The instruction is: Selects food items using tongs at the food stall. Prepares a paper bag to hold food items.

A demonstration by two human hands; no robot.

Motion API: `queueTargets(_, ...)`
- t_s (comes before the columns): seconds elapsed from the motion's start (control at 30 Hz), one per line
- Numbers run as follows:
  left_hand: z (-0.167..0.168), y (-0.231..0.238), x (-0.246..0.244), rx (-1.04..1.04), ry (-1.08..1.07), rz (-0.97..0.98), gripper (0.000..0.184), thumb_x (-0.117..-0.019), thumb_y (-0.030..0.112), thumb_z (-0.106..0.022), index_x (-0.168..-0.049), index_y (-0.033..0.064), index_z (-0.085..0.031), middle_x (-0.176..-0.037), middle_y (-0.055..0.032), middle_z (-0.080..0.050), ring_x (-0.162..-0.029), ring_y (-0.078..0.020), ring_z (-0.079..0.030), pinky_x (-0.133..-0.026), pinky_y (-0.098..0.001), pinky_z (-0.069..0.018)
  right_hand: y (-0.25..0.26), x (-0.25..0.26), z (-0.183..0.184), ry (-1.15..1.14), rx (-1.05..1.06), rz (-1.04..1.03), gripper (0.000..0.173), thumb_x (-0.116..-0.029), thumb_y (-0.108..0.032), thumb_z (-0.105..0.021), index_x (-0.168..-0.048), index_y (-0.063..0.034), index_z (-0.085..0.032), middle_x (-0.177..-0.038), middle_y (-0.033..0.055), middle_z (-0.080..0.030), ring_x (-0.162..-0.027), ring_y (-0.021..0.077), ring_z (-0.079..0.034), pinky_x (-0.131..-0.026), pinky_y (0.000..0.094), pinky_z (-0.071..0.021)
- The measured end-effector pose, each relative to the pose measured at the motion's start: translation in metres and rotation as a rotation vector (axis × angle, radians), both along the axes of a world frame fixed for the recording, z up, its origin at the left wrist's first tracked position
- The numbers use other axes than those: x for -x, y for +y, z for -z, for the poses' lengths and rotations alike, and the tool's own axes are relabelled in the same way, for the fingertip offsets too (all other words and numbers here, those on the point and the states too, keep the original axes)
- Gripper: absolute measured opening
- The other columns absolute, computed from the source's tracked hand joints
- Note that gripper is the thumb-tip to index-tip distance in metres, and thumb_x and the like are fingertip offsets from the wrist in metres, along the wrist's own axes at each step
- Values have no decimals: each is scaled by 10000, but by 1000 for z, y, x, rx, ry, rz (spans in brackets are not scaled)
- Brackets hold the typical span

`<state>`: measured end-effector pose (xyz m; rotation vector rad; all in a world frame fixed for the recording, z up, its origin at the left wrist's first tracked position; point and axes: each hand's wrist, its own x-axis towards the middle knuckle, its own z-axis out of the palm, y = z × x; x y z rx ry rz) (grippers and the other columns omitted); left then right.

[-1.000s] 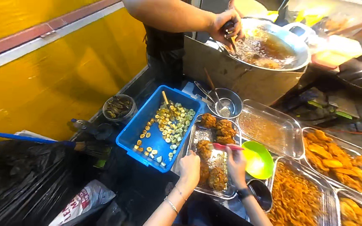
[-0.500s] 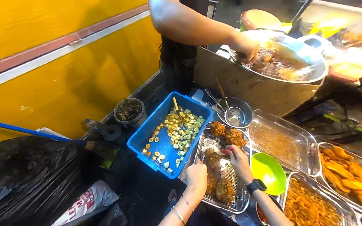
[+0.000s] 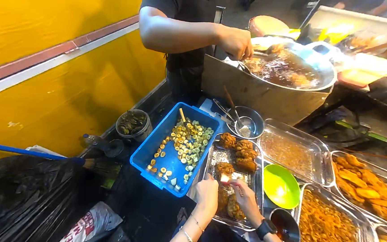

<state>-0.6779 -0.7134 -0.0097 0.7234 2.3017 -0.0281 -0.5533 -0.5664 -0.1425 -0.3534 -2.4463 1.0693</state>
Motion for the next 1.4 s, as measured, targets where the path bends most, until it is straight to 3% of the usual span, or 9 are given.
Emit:
queueTargets(0.27,-9,-1,7,38,6,68,396,-883,46,-636,-1279,23,-641,-1357,-186,-598,-1076,-382,-664,-836,-537,-559,43,2,-15,-4,-30,404,199,-992,-84,-610,-1153,1,-693,-1122,131,-721,-1059,225,-702,-957,417,-573)
queueTargets(0.47,-14,1,8,-53,-11,95,517,-918,200,-697,-1405,72,-581,-1409,-165,-570,-1077,-378,-664,-855,-548,-554,32,-138,-106,1,-212,814,309,-1006,-144,-598,-1175,112,-636,-1080,220,-709,-989,222,-713,-892,342,-592)
queueTargets(0.6,-5,31,5,-143,32,196,532,-946,87,-631,-1466,59,-524,-1417,-197,-553,-1033,-401,-671,-820,-542,-560,18,-181,-58,-93,-310,657,244,-987,-153,-598,-1067,50,-706,-1045,163,-726,-978,213,-717,-893,341,-596)
queueTargets(0.7,7,49,1,-170,63,270,377,-939,-55,-534,-1309,-29,-606,-1351,-239,-565,-990,-410,-671,-787,-530,-560,12,-182,-20,-120,-327,556,199,-979,-135,-591,-997,-16,-749,-1029,106,-744,-987,196,-722,-898,327,-594)
queueTargets(0.8,0,52,8,-111,54,299,293,-913,-77,-536,-1181,-54,-652,-1326,-265,-562,-1009,-423,-662,-790,-537,-556,8,-176,-48,-40,-349,606,195,-971,-126,-596,-1002,-2,-742,-1009,119,-739,-988,174,-711,-910,279,-577)
queueTargets(0.97,-19,43,19,-27,48,284,285,-923,-35,-554,-1188,-43,-658,-1304,-250,-594,-1047,-417,-658,-816,-540,-549,-12,-195,-45,-108,-342,560,216,-970,-155,-576,-996,-23,-746,-1003,107,-742,-969,175,-715,-896,278,-578)
queueTargets(1.17,-16,8,35,-22,110,202,472,-905,83,-677,-1369,43,-602,-1355,-194,-600,-1024,-392,-676,-826,-540,-558,2,-106,-94,99,-225,503,171,-975,-160,-641,-1025,-23,-730,-1018,66,-735,-976,79,-697,-888,217,-578)
queueTargets(1.3,-7,5,32,-15,153,162,449,-901,58,-654,-1348,49,-616,-1352,-179,-617,-1026,-395,-686,-806,-547,-568,4,-2,-62,148,118,245,147,-975,-89,-656,-1092,-43,-733,-1094,33,-742,-1023,111,-711,-929,311,-611)
queueTargets(1.4,-4,6,30,11,162,153,450,-892,65,-669,-1340,56,-627,-1360,-164,-616,-1046,-380,-685,-818,-529,-573,15,34,-20,41,105,104,159,-1006,-109,-613,-1099,-47,-725,-1102,49,-735,-1050,117,-701,-980,310,-576)
